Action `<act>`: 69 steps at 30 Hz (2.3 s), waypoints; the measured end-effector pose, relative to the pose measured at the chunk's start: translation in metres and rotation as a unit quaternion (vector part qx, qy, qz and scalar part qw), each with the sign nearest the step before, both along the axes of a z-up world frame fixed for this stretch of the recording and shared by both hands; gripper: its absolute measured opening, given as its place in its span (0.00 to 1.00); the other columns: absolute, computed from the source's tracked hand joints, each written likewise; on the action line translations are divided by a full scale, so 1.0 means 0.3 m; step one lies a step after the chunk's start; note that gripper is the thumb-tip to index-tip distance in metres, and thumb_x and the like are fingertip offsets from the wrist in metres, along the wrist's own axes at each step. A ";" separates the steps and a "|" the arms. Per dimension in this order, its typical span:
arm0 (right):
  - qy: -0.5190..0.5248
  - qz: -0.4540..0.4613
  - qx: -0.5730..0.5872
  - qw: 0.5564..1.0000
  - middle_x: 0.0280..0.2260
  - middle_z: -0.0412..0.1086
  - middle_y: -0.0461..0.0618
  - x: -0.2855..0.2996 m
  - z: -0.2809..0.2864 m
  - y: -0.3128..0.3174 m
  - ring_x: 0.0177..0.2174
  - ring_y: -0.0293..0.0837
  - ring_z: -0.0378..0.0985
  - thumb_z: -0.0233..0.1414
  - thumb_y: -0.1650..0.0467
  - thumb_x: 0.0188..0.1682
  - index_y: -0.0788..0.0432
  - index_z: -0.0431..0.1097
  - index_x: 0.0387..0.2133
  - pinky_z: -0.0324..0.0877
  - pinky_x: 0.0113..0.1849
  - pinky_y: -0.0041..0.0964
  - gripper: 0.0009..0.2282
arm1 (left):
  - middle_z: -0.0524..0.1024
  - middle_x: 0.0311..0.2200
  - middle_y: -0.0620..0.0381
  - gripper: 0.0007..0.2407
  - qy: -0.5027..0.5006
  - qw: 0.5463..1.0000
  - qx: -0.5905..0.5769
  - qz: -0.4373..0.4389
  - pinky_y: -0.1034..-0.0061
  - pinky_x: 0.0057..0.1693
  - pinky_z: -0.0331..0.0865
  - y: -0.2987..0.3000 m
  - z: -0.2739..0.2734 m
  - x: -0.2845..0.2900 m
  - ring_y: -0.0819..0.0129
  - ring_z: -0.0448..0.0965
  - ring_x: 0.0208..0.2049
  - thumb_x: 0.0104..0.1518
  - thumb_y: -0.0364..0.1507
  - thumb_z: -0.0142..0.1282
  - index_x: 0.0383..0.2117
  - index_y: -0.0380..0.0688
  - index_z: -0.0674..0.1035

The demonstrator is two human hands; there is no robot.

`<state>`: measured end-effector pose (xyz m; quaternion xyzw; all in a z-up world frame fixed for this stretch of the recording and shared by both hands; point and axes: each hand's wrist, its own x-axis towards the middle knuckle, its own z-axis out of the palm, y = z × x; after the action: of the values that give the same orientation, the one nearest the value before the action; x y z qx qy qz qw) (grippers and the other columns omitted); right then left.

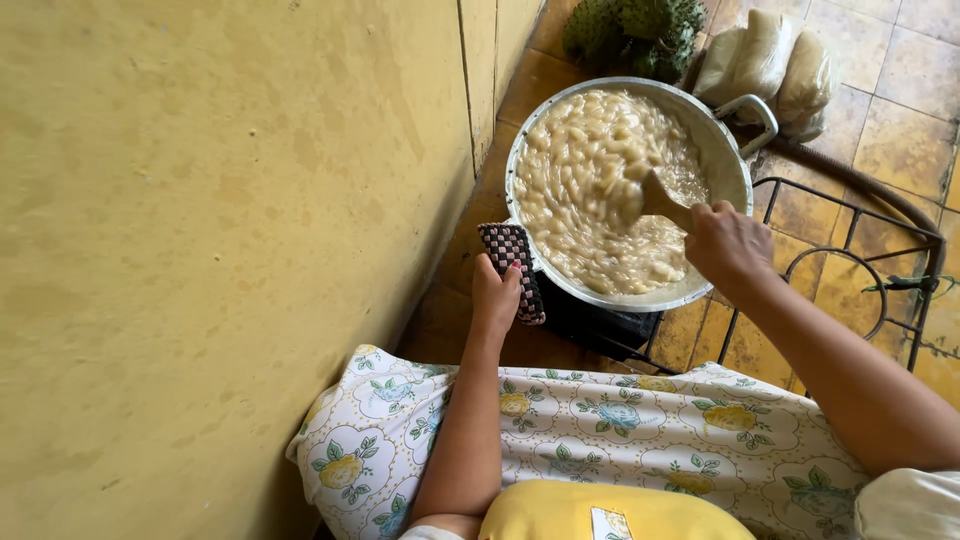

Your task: Stirring a thick mixture in a large pot on a floor-level stove using a wooden spatula

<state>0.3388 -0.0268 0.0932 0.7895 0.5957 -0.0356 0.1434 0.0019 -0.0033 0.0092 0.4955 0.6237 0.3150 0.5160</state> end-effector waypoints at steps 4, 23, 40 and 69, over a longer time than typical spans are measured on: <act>-0.089 0.115 0.063 0.987 0.35 0.74 0.54 -0.079 0.121 -0.016 0.31 0.52 0.82 0.50 0.68 0.45 0.55 0.72 0.43 0.76 0.32 0.43 0.13 | 0.73 0.44 0.34 0.17 -0.006 1.000 -0.003 0.000 0.55 0.55 0.69 0.000 0.016 -0.007 0.40 0.75 0.50 0.57 0.37 0.54 0.44 0.37 0.69; -0.164 -0.071 -0.253 0.951 0.17 0.60 0.30 0.089 0.464 -0.186 0.13 0.28 0.58 0.38 0.58 0.60 0.39 0.73 0.33 0.57 0.17 0.18 0.14 | 0.79 0.33 0.49 0.10 -0.035 0.999 0.019 0.006 0.67 0.41 0.74 0.011 0.004 -0.021 0.61 0.79 0.29 0.59 0.29 0.53 0.40 0.36 0.70; 0.405 -0.211 -0.009 0.890 0.28 0.67 0.65 -0.004 -0.195 -0.021 0.25 0.54 0.68 0.58 0.66 0.46 0.64 0.60 0.42 0.61 0.26 0.43 0.18 | 0.73 0.46 0.32 0.18 -0.003 1.000 0.001 0.000 0.54 0.57 0.69 0.012 -0.059 -0.007 0.37 0.73 0.54 0.57 0.37 0.55 0.46 0.36 0.70; 0.050 -0.081 -0.274 0.957 0.37 0.79 0.47 0.158 0.559 -0.046 0.28 0.43 0.80 0.45 0.60 0.56 0.42 0.67 0.51 0.81 0.31 0.35 0.12 | 0.76 0.33 0.49 0.10 -0.033 0.999 0.020 0.008 0.68 0.42 0.74 0.028 -0.035 -0.015 0.62 0.77 0.29 0.58 0.30 0.54 0.38 0.35 0.70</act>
<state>0.3862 -0.0407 0.2607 0.7627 0.5038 -0.2478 0.3210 -0.0025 0.0050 -0.0014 0.4905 0.6036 0.3477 0.5237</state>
